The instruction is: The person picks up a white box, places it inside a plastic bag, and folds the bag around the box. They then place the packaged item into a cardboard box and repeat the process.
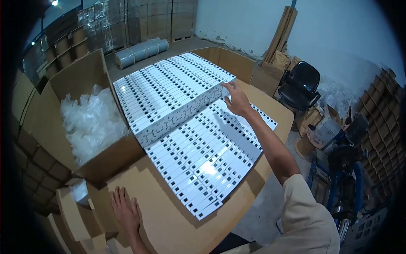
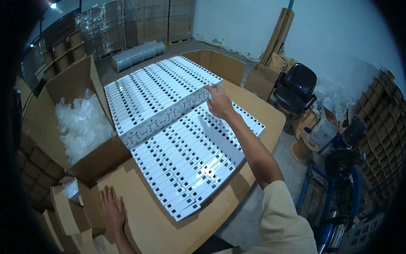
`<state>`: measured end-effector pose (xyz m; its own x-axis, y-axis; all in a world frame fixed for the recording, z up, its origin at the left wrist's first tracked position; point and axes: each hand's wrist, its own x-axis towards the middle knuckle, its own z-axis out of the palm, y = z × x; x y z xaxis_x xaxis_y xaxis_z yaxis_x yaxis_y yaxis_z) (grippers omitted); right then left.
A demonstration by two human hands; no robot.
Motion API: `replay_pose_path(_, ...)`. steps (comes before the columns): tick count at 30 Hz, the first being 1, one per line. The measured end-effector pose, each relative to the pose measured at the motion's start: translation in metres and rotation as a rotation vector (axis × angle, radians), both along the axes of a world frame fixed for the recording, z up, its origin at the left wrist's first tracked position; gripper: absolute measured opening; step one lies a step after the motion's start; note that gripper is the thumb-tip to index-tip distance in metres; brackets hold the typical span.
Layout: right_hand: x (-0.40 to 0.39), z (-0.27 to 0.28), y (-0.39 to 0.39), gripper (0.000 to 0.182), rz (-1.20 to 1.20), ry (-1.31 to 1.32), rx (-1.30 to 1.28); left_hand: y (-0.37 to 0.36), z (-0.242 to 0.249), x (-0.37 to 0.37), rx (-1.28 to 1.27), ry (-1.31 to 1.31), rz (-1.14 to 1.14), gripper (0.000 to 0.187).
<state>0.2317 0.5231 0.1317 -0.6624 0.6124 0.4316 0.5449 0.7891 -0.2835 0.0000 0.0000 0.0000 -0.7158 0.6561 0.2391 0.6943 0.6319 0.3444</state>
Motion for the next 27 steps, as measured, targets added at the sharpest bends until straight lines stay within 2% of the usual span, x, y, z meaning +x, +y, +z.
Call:
replay_pose_path(2,0.007,-0.013,0.018,0.075,-0.123,0.043,0.023,-0.013,0.005,0.0,-0.008,-0.008,0.004,0.054)
replay_pose_path(3,0.011,-0.008,0.057,0.075,-0.156,0.053,0.05,0.017,0.001,0.002,0.002,-0.004,0.002,0.053)
replay_pose_path(5,0.012,-0.017,0.073,0.075,-0.213,0.069,0.046,0.014,0.002,0.003,-0.038,0.004,0.006,0.051)
replay_pose_path(10,0.006,-0.029,0.098,0.07,-0.217,0.06,0.086,0.013,0.001,0.002,-0.024,-0.006,0.005,0.051)
replay_pose_path(17,0.012,-0.037,0.112,0.051,-0.132,0.243,0.116,0.016,0.01,0.007,-0.031,-0.004,-0.03,0.052)
replay_pose_path(20,0.016,-0.036,0.126,0.047,-0.044,0.302,0.158,0.02,0.03,0.007,-0.24,0.143,-0.052,0.054)
replay_pose_path(23,0.018,-0.034,0.127,0.05,-0.088,0.309,0.086,0.022,0.035,0.01,-0.246,0.121,-0.046,0.055)
replay_pose_path(24,0.021,-0.034,0.128,0.043,-0.072,0.309,0.064,0.023,0.037,0.011,-0.237,0.139,-0.055,0.054)
replay_pose_path(27,0.028,-0.032,0.127,0.039,-0.105,0.206,0.054,0.022,0.039,0.013,-0.203,0.183,-0.073,0.052)
